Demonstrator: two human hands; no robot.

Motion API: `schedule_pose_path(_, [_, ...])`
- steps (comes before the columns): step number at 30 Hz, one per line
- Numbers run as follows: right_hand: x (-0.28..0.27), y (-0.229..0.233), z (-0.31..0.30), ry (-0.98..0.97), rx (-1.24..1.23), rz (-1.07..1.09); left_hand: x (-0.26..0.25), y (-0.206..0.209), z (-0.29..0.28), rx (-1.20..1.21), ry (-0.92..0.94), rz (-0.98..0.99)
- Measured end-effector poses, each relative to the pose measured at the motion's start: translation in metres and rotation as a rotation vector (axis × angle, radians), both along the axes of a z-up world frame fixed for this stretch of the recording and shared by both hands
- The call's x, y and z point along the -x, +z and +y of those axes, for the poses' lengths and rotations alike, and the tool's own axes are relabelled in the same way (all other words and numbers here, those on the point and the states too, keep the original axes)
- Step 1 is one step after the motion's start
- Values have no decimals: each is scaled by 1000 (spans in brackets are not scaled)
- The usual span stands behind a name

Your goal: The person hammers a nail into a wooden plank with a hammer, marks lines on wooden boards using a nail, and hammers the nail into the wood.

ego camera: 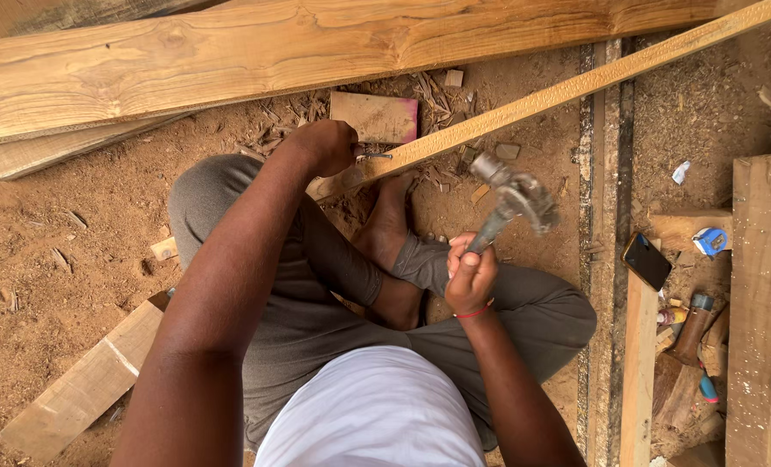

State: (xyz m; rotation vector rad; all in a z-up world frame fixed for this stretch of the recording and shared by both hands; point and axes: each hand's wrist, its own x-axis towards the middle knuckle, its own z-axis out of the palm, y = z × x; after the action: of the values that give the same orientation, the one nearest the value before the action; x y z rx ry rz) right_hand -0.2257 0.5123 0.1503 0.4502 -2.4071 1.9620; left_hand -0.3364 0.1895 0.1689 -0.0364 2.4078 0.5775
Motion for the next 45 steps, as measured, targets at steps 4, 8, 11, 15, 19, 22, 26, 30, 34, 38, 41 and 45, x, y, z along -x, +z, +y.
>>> schedule_pose_path(4, [16, -24, 1, 125, -651, 9, -1, 1, 1, 4, 15, -33])
schedule_pose_path(8, [16, -2, 6, 25, -356, -278, -6, 15, -6, -33, 51, 19])
schedule_pose_path(11, [2, 10, 11, -22, 122, -348, -8, 10, -5, -66, 42, 42])
schedule_pose_path(15, [-7, 2, 2, -16, -49, 33, -5, -5, -3, 6, -16, 40])
schedule_pose_path(19, [6, 4, -8, 67, -791, -57, -5, -4, -5, 46, -25, 21])
schedule_pose_path(22, [5, 26, -3, 31, -404, -206, -9, 0, -7, 37, -30, 1])
schedule_pose_path(26, [-10, 29, 3, -48, -75, -213, -8, -9, -5, -80, -43, 52])
schedule_pose_path(30, [-12, -5, -3, 22, -125, 118, -1, -15, -3, 43, -63, -9])
schedule_pose_path(34, [-3, -22, 0, 81, -530, -134, -4, -9, -4, 55, -71, 9])
schedule_pose_path(38, [-11, -4, 14, -21, -164, -463, -11, -2, -7, -87, -11, 25])
schedule_pose_path(41, [-15, 2, 22, -37, 54, -311, -2, -17, -5, -115, -60, 73])
schedule_pose_path(45, [-12, -20, 19, 47, -53, -19, 7, -39, -2, -62, -131, 77])
